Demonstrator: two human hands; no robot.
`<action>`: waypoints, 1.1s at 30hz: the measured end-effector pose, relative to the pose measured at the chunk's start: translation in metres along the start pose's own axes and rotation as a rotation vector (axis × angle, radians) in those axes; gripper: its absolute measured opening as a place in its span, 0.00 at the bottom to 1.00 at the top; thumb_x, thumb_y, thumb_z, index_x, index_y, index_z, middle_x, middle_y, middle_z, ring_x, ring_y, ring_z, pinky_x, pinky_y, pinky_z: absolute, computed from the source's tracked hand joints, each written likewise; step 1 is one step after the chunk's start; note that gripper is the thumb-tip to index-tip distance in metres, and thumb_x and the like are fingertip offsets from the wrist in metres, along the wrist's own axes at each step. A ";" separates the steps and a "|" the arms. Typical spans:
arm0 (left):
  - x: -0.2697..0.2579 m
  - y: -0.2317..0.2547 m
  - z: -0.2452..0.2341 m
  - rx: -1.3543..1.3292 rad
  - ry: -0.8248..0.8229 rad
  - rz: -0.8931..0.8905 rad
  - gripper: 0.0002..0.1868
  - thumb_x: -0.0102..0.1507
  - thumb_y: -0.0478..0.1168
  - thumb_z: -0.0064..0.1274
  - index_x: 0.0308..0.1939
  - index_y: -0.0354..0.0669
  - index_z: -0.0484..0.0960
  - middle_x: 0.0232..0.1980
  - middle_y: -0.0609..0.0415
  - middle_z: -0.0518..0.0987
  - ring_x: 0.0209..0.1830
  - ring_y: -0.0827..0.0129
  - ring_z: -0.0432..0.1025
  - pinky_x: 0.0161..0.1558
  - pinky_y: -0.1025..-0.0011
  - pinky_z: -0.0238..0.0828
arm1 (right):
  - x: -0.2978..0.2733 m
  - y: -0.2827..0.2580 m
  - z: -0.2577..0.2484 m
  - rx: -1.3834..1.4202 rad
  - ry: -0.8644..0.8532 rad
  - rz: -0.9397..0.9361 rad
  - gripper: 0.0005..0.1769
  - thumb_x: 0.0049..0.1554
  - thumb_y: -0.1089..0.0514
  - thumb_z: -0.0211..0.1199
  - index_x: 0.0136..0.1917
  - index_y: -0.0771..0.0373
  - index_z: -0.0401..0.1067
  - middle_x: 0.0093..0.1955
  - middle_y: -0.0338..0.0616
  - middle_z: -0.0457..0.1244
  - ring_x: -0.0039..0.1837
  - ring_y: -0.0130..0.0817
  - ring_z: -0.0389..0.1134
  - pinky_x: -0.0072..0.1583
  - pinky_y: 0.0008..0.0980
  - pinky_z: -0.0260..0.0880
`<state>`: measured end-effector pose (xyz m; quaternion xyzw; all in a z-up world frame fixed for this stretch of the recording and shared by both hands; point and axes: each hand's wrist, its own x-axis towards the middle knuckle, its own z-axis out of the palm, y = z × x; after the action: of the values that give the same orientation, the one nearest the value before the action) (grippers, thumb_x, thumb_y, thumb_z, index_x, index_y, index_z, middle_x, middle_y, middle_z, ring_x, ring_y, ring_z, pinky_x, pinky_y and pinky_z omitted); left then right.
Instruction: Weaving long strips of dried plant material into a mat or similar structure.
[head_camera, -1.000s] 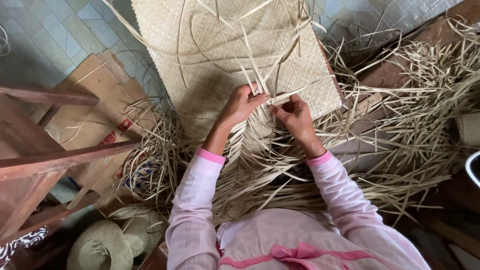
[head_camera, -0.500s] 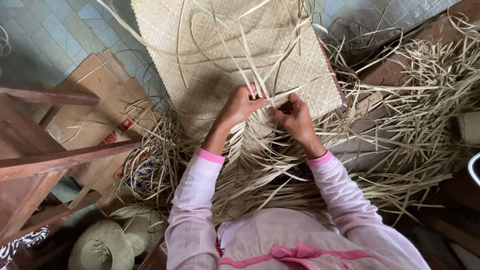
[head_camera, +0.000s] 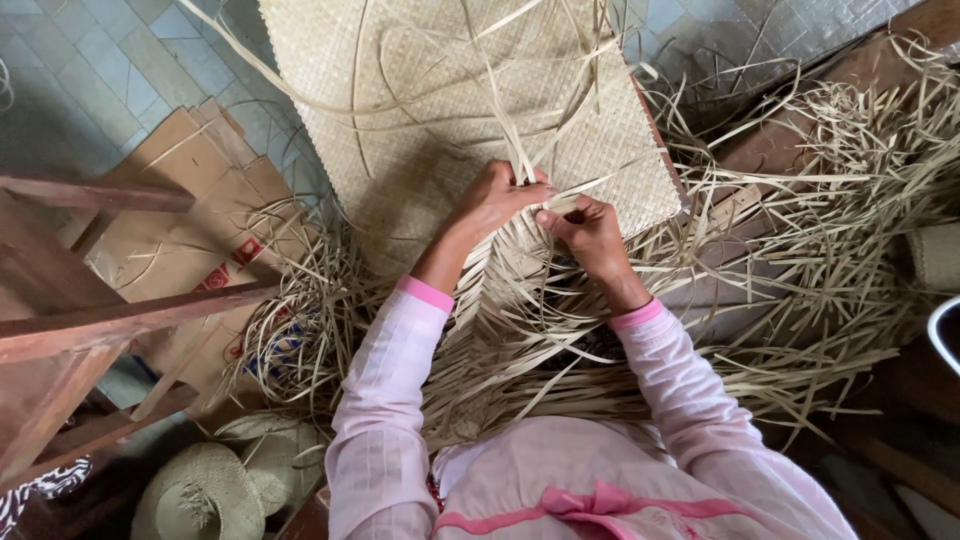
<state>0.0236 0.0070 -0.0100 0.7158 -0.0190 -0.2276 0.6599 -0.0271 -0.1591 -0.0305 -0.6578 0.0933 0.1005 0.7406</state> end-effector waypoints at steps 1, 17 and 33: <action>0.001 0.001 -0.001 0.069 0.070 -0.070 0.16 0.48 0.47 0.60 0.31 0.39 0.80 0.24 0.54 0.72 0.27 0.70 0.68 0.34 0.68 0.67 | 0.000 -0.001 0.002 -0.004 0.010 -0.002 0.08 0.43 0.63 0.69 0.34 0.64 0.70 0.24 0.38 0.61 0.27 0.16 0.57 0.31 0.12 0.55; 0.074 0.056 -0.054 0.053 0.469 0.010 0.05 0.48 0.38 0.54 0.25 0.42 0.76 0.22 0.59 0.72 0.18 0.76 0.65 0.23 0.81 0.67 | -0.008 -0.007 -0.008 -0.030 -0.107 -0.056 0.05 0.46 0.67 0.63 0.39 0.62 0.71 0.36 0.42 0.66 0.32 0.22 0.63 0.35 0.15 0.63; 0.114 -0.009 -0.156 1.904 0.866 0.493 0.06 0.51 0.40 0.48 0.30 0.48 0.79 0.28 0.54 0.75 0.20 0.67 0.66 0.28 0.66 0.57 | -0.014 -0.034 0.000 -0.485 -0.045 -0.046 0.16 0.43 0.58 0.66 0.43 0.69 0.70 0.29 0.42 0.63 0.26 0.25 0.58 0.30 0.19 0.58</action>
<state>0.1782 0.1168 -0.0490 0.9319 -0.0970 0.2929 -0.1909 -0.0316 -0.1632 0.0063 -0.8159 0.0346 0.1178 0.5649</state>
